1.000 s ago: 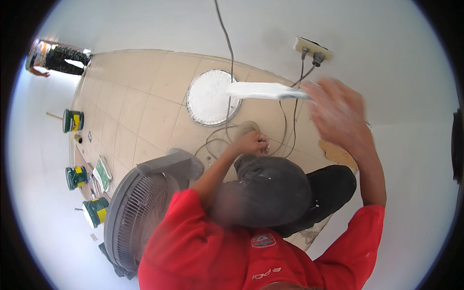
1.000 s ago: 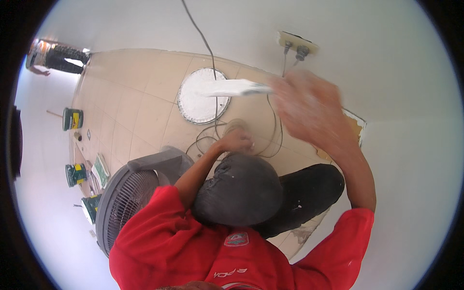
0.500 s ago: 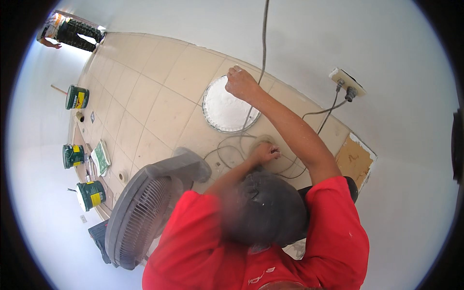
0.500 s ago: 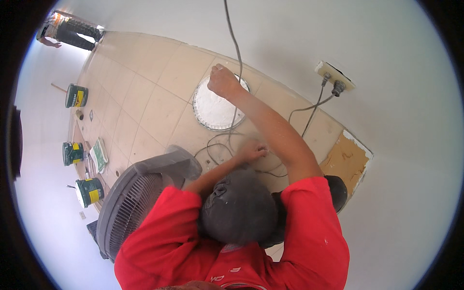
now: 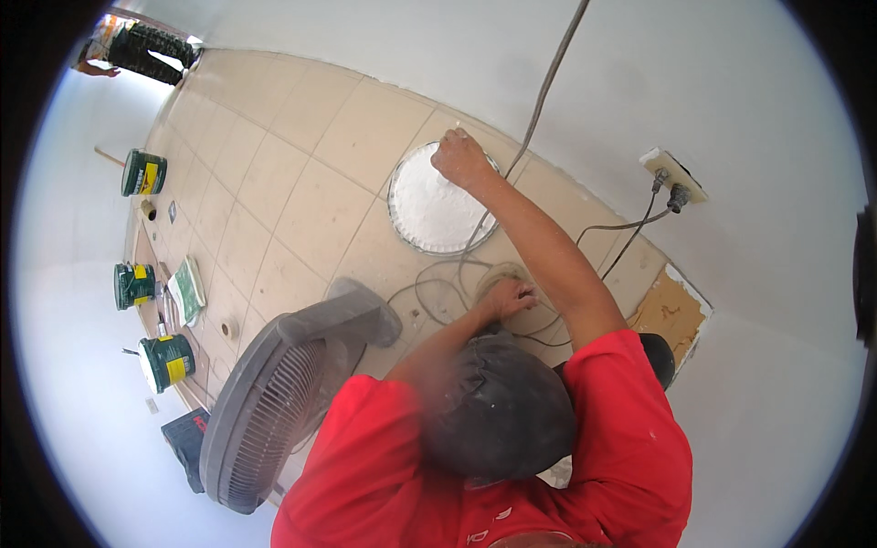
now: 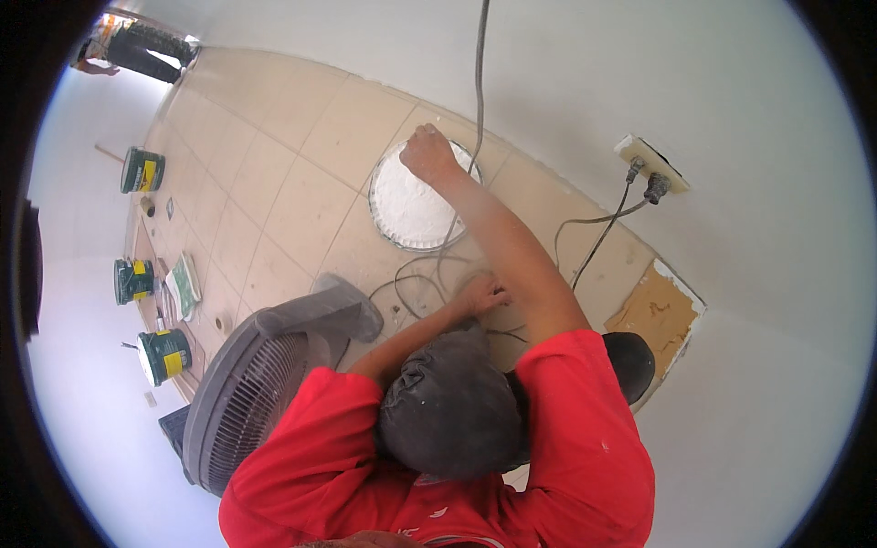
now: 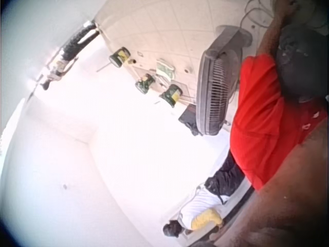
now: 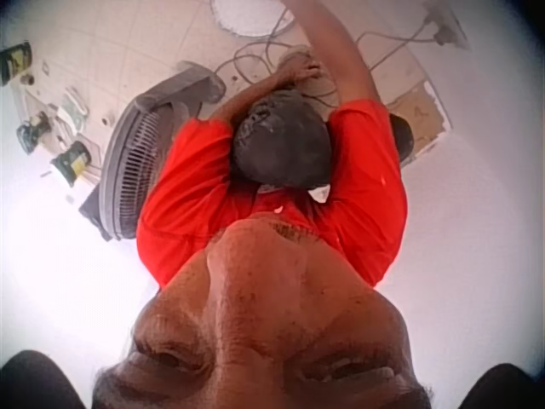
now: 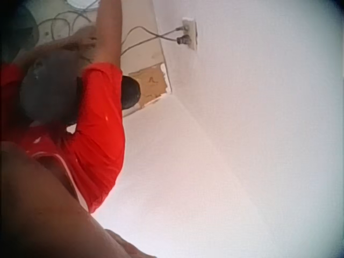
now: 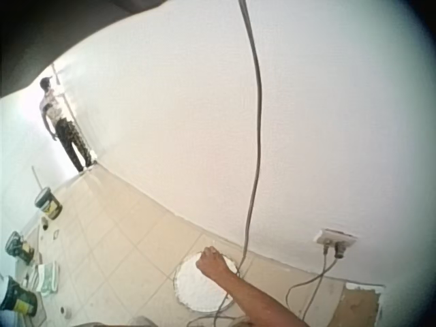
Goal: The person applies white plaster to a corner section of a tiled wall using a putty knife. They repeatedly scoop plaster from a bucket and spread it over the exposed area, smoothing the surface.
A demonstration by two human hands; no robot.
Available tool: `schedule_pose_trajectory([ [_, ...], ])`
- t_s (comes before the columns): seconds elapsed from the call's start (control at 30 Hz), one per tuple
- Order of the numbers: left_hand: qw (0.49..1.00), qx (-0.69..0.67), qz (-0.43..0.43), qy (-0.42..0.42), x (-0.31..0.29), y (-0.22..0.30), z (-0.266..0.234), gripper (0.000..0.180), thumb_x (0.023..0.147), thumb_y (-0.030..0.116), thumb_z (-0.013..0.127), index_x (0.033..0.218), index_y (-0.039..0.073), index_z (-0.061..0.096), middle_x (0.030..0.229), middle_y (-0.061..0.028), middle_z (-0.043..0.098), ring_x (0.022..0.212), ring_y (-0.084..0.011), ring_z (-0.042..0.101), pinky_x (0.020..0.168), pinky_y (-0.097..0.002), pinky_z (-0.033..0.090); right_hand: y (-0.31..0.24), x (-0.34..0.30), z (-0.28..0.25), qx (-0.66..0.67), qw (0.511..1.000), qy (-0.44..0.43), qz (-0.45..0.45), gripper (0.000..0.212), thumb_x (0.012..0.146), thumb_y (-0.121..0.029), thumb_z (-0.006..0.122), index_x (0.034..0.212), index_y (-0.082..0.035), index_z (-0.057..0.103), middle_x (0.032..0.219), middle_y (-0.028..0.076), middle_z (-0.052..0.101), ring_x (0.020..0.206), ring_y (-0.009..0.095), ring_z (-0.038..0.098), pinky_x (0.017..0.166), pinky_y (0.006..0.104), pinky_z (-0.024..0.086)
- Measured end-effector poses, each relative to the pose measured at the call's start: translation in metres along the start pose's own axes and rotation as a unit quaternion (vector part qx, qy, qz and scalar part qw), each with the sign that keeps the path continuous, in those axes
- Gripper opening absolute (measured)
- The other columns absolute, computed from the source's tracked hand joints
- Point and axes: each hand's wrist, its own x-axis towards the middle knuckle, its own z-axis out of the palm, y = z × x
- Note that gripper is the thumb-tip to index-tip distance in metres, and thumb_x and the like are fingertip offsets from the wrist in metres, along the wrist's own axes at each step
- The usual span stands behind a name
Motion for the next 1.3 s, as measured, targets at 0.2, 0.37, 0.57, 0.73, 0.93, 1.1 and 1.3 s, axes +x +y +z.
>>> schedule_pose_trajectory([
  [0.2,1.000,0.002,-0.007,-0.007,0.006,0.020,-0.003,0.031,0.090,0.033,0.063,0.090,0.003,0.071,0.080,-0.0107,0.073,0.076,-0.0249,0.071,0.074,-0.0375,0.054,0.010,-0.016,0.008,-0.029,0.999,-0.021,0.024,0.012,0.078,-0.014,0.069,0.071,-0.012,0.078,0.078,0.008,0.075,0.087,0.024,0.069,0.077,0.0395,0.050],
  [0.37,1.000,0.009,-0.005,-0.024,0.006,0.003,-0.002,0.030,0.090,0.032,0.063,0.090,0.003,0.071,0.081,-0.0105,0.073,0.076,-0.0234,0.071,0.075,-0.0371,0.054,0.007,-0.008,-0.022,-0.005,0.999,-0.044,0.030,0.011,0.080,-0.016,0.069,0.074,-0.015,0.079,0.081,0.008,0.076,0.086,0.024,0.071,0.075,0.0393,0.050],
  [0.57,0.998,0.047,-0.001,-0.029,0.003,0.021,-0.005,0.032,0.090,0.034,0.061,0.091,0.004,0.072,0.081,-0.0091,0.074,0.076,-0.0243,0.071,0.073,-0.0373,0.053,0.010,-0.007,-0.088,0.065,0.979,-0.192,0.024,0.012,0.086,-0.020,0.069,0.086,-0.015,0.079,0.087,0.009,0.077,0.092,0.025,0.076,0.072,0.0408,0.057],
  [0.73,0.998,0.048,0.006,-0.028,0.006,0.009,-0.002,0.035,0.091,0.037,0.062,0.089,0.004,0.072,0.082,-0.0091,0.074,0.076,-0.0233,0.070,0.073,-0.0371,0.053,0.010,-0.004,-0.143,0.076,0.975,-0.204,0.047,0.014,0.086,-0.015,0.065,0.085,-0.012,0.078,0.090,0.012,0.077,0.091,0.028,0.076,0.072,0.0428,0.059],
  [0.93,0.998,0.060,0.019,-0.021,0.002,0.016,0.005,0.034,0.089,0.038,0.062,0.085,0.005,0.071,0.078,-0.0097,0.072,0.074,-0.0247,0.069,0.072,-0.0379,0.052,0.010,-0.045,-0.171,0.173,0.969,-0.119,0.131,0.017,0.084,-0.011,0.058,0.080,-0.007,0.074,0.086,0.016,0.074,0.084,0.032,0.073,0.072,0.0434,0.058],
  [1.1,0.998,0.064,0.020,-0.022,-0.010,0.003,0.002,0.036,0.092,0.037,0.060,0.087,0.003,0.072,0.079,-0.0098,0.073,0.076,-0.0239,0.069,0.073,-0.0376,0.052,0.025,-0.079,-0.202,0.477,0.839,-0.120,0.232,0.023,0.089,-0.017,0.056,0.080,-0.001,0.069,0.072,0.014,0.065,0.062,0.027,0.059,0.061,0.0438,0.047],
  [1.3,0.995,0.096,0.027,-0.028,0.017,-0.005,0.000,0.031,0.094,0.030,0.059,0.093,0.001,0.071,0.089,-0.0139,0.074,0.084,-0.0315,0.070,0.080,-0.0427,0.052,0.064,-0.173,-0.242,0.713,0.654,-0.056,0.247,0.035,0.102,-0.032,0.056,0.085,-0.004,0.067,0.063,-0.003,0.051,0.055,0.004,0.043,0.049,0.0241,0.032],
])
